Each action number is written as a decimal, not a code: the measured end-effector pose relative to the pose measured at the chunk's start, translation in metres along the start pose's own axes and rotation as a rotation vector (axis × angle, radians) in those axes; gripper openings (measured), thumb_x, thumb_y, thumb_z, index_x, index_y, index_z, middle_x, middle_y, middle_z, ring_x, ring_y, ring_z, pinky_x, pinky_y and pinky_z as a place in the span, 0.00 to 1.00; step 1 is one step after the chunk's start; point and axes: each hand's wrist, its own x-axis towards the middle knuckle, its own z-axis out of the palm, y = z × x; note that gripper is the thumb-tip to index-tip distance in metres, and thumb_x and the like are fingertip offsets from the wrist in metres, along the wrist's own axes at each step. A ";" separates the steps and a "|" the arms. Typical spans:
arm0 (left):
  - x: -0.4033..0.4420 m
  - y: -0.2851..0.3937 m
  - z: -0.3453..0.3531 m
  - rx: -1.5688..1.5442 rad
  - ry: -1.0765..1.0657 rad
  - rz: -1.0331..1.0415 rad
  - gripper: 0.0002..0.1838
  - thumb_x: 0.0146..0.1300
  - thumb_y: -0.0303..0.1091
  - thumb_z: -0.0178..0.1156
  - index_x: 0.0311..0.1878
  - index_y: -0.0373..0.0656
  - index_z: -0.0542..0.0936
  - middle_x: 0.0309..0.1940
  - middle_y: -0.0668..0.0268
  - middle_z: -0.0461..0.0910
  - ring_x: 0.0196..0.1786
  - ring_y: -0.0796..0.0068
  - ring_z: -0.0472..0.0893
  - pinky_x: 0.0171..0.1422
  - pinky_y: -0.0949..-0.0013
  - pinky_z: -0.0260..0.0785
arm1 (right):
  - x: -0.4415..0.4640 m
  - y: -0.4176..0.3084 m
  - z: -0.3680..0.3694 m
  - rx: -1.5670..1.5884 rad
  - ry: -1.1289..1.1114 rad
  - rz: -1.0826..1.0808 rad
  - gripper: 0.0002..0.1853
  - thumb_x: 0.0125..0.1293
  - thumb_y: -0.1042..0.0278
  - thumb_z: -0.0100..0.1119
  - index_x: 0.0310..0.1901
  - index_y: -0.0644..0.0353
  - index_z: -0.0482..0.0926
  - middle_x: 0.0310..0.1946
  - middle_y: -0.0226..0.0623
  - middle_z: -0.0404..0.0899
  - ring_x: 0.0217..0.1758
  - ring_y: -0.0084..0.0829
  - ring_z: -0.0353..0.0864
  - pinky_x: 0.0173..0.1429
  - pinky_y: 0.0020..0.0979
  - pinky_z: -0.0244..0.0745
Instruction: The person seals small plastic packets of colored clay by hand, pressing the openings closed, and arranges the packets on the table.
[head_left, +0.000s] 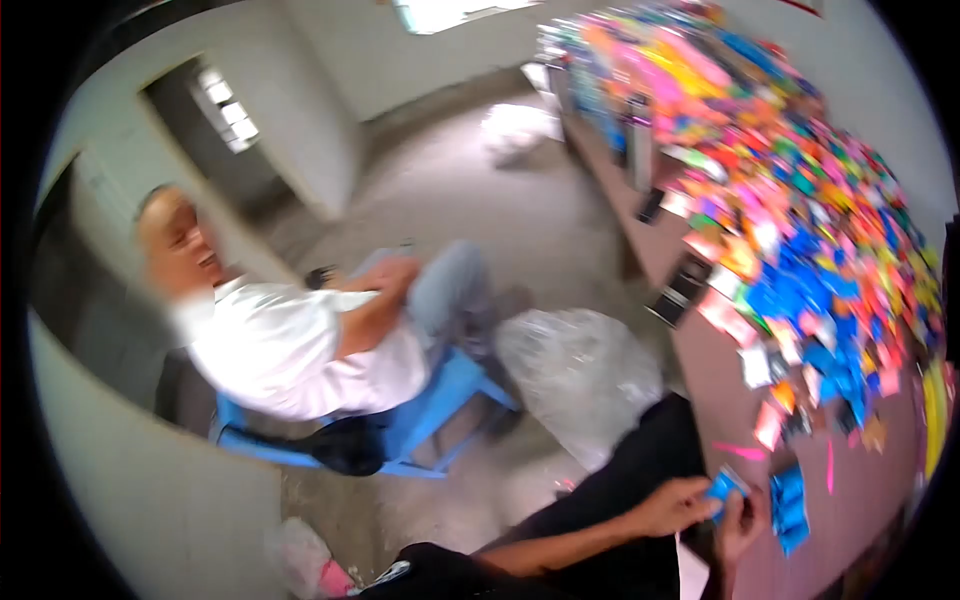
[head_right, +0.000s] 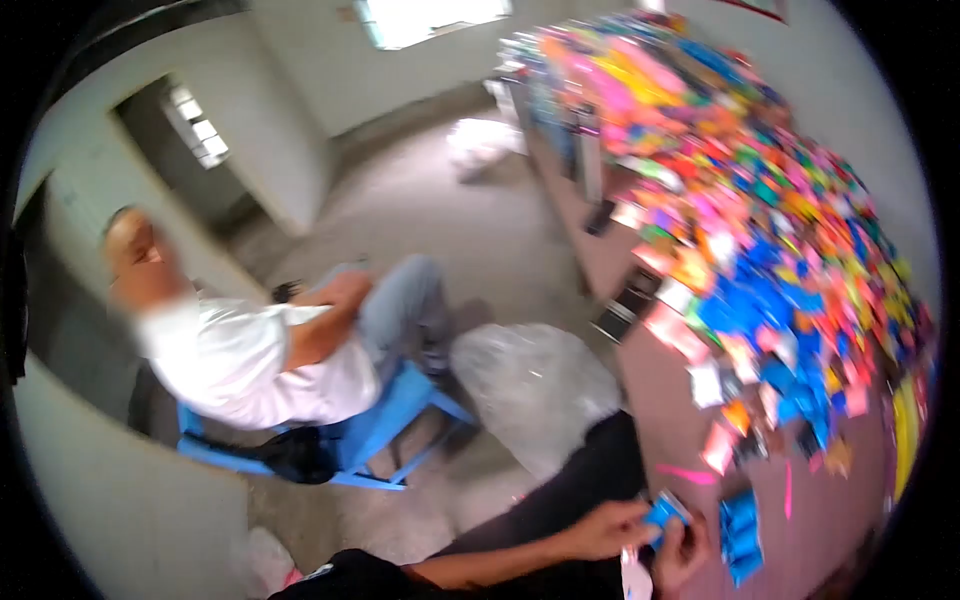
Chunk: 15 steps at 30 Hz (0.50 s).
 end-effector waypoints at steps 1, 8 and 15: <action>-0.002 0.004 -0.006 0.026 -0.022 -0.056 0.11 0.73 0.38 0.61 0.44 0.40 0.79 0.31 0.73 0.79 0.35 0.82 0.74 0.39 0.71 0.71 | 0.002 -0.010 -0.003 -0.023 -0.051 0.030 0.09 0.71 0.76 0.58 0.50 0.68 0.80 0.45 0.39 0.83 0.44 0.27 0.79 0.50 0.30 0.76; -0.002 0.024 -0.002 -0.049 0.020 -0.160 0.09 0.71 0.32 0.64 0.48 0.38 0.81 0.33 0.74 0.80 0.36 0.87 0.75 0.40 0.77 0.69 | -0.002 -0.002 -0.007 -0.028 -0.038 0.135 0.08 0.71 0.75 0.62 0.49 0.68 0.80 0.38 0.31 0.81 0.39 0.18 0.77 0.44 0.24 0.76; 0.001 0.025 -0.003 -0.113 0.033 -0.129 0.11 0.72 0.32 0.62 0.50 0.34 0.79 0.37 0.72 0.80 0.39 0.88 0.74 0.44 0.79 0.67 | 0.005 -0.016 -0.004 -0.010 -0.035 0.161 0.08 0.69 0.75 0.64 0.48 0.66 0.81 0.38 0.32 0.83 0.41 0.19 0.79 0.43 0.24 0.75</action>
